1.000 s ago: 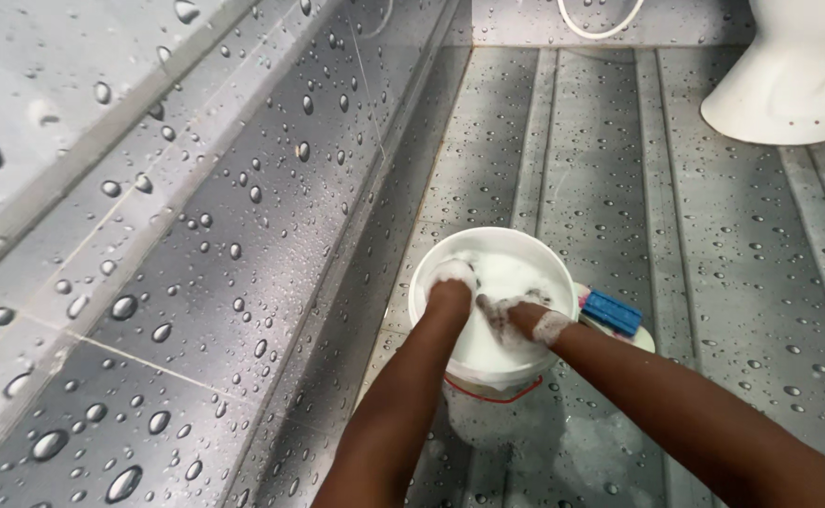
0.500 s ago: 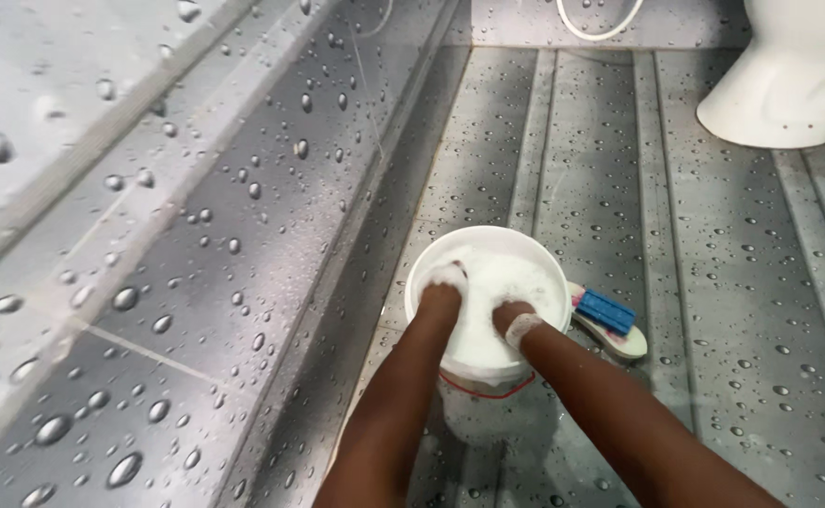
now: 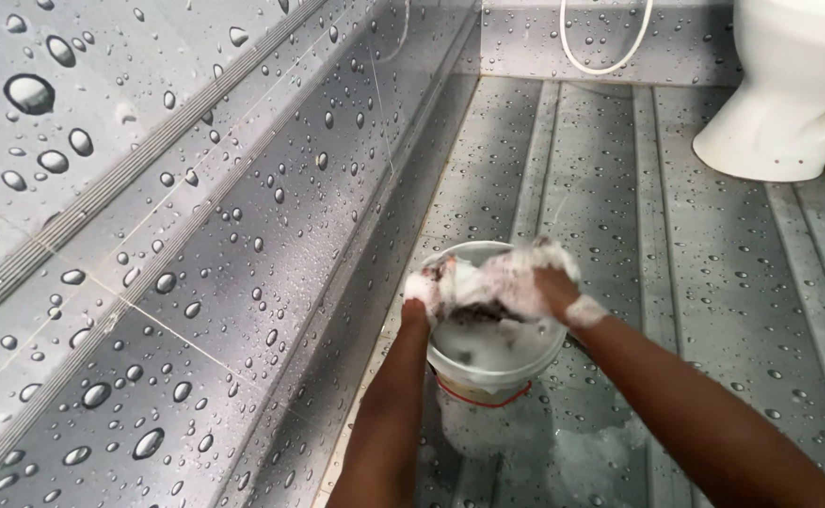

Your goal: The person washes a piece of patterned cloth by hand in a bucket of soapy water, rubbing and scrubbing the fabric between their hands.

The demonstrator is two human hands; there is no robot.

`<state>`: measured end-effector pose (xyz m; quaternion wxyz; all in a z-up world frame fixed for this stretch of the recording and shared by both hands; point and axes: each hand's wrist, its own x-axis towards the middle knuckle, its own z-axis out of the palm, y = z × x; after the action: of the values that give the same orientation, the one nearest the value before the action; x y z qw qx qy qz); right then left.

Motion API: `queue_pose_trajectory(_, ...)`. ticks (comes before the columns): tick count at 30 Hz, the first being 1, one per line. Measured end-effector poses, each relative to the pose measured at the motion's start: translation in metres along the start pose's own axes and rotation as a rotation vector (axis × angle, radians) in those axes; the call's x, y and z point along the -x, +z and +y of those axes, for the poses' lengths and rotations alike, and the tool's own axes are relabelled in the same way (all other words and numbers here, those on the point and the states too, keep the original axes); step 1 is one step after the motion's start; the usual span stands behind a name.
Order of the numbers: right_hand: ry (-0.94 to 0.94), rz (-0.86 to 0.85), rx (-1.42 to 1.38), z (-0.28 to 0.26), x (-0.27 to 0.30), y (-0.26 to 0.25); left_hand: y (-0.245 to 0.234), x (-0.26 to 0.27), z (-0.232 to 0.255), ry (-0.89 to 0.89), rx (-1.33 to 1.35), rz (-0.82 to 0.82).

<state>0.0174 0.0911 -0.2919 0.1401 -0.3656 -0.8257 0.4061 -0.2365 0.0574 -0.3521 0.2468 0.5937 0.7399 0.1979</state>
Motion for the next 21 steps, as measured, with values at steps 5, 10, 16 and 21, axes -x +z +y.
queue_pose_trajectory(5,-0.028,0.087,-0.115,-0.032,-0.011,-0.037,-0.014,0.015,0.011,0.119,0.160,0.201)
queue_pose_trajectory(10,0.132,-0.270,0.363,-0.011,-0.003,0.015,-0.020,0.019,0.023,-0.055,0.172,0.064)
queue_pose_trajectory(16,0.203,-0.244,0.602,0.036,-0.020,0.112,0.001,0.021,0.005,0.062,0.180,0.137)
queue_pose_trajectory(21,0.249,-0.320,0.676,0.069,-0.043,0.126,0.012,0.008,0.002,0.097,0.173,0.093)
